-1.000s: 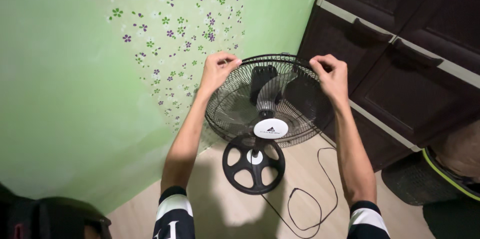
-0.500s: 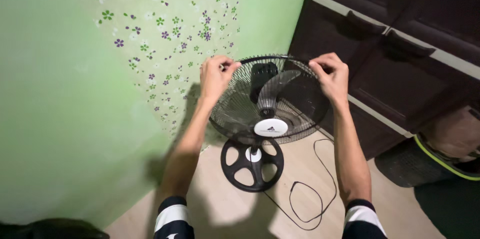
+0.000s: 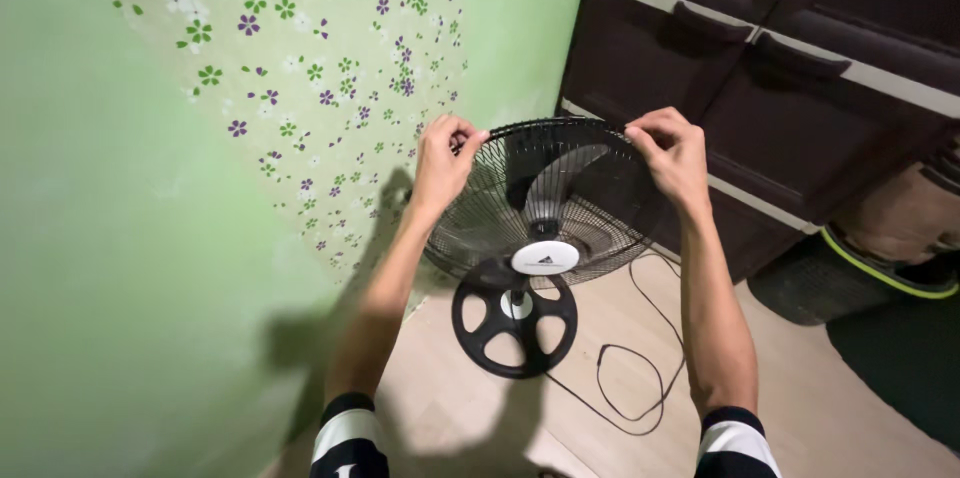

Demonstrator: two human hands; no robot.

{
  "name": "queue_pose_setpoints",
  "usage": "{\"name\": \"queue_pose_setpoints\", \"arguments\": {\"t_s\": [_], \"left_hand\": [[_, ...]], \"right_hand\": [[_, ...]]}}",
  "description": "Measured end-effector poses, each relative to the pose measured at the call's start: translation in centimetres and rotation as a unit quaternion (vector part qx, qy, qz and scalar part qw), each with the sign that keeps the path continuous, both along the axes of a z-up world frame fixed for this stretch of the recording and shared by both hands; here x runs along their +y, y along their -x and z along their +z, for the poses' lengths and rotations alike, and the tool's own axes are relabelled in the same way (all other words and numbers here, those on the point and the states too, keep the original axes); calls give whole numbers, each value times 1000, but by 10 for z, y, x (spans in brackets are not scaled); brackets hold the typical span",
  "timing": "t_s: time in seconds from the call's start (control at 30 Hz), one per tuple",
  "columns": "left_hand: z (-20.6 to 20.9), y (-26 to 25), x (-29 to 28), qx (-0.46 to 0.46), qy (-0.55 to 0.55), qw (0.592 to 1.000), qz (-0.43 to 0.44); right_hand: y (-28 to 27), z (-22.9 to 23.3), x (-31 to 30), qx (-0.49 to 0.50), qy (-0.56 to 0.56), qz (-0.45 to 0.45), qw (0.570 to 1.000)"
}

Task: The person disassembles a standing fan by removing the front grille, fan blades, and rear grille. They then reassemble the fan by attaching the blades, securing the front grille, and adjusting the rear grille, completing the assembly.

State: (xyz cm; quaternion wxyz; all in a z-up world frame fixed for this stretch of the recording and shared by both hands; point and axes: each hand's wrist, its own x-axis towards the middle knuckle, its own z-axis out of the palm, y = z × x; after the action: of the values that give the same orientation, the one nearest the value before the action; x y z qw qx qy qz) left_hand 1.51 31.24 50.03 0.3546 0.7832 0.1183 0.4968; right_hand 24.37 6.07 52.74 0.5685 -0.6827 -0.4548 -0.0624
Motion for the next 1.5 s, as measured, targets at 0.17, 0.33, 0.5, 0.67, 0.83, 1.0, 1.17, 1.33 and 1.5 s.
{"name": "queue_pose_setpoints", "arguments": {"t_s": [0.17,0.33,0.5,0.67,0.83,1.0,1.17,1.33,1.5], "left_hand": [[-9,-3,-17,-17,-47,999,18],[-9,-3,-16,-34,-16,999,12],[-10,4,-29,-36,9,999,34],[-2,4,-38,-29,-1,998,59],[18,15,-44,32,-25,995,86],[17,23,-20,128,42,990,-40],[-2,12,16,206,116,964,-123],[7,7,22,322,106,932,-127],[26,26,-8,211,39,975,-58]], "right_hand": [[-12,2,-11,-64,18,-6,998],[-12,-7,-10,-12,19,-1,1000],[-16,-11,-12,-20,-5,47,999],[-25,-3,-10,6,10,68,998],[-30,19,-7,2,92,106,990],[-38,57,-12,87,251,147,953],[-57,70,-2,92,357,180,912],[-61,68,1,91,396,196,893],[-71,53,-7,194,325,195,905]]}}
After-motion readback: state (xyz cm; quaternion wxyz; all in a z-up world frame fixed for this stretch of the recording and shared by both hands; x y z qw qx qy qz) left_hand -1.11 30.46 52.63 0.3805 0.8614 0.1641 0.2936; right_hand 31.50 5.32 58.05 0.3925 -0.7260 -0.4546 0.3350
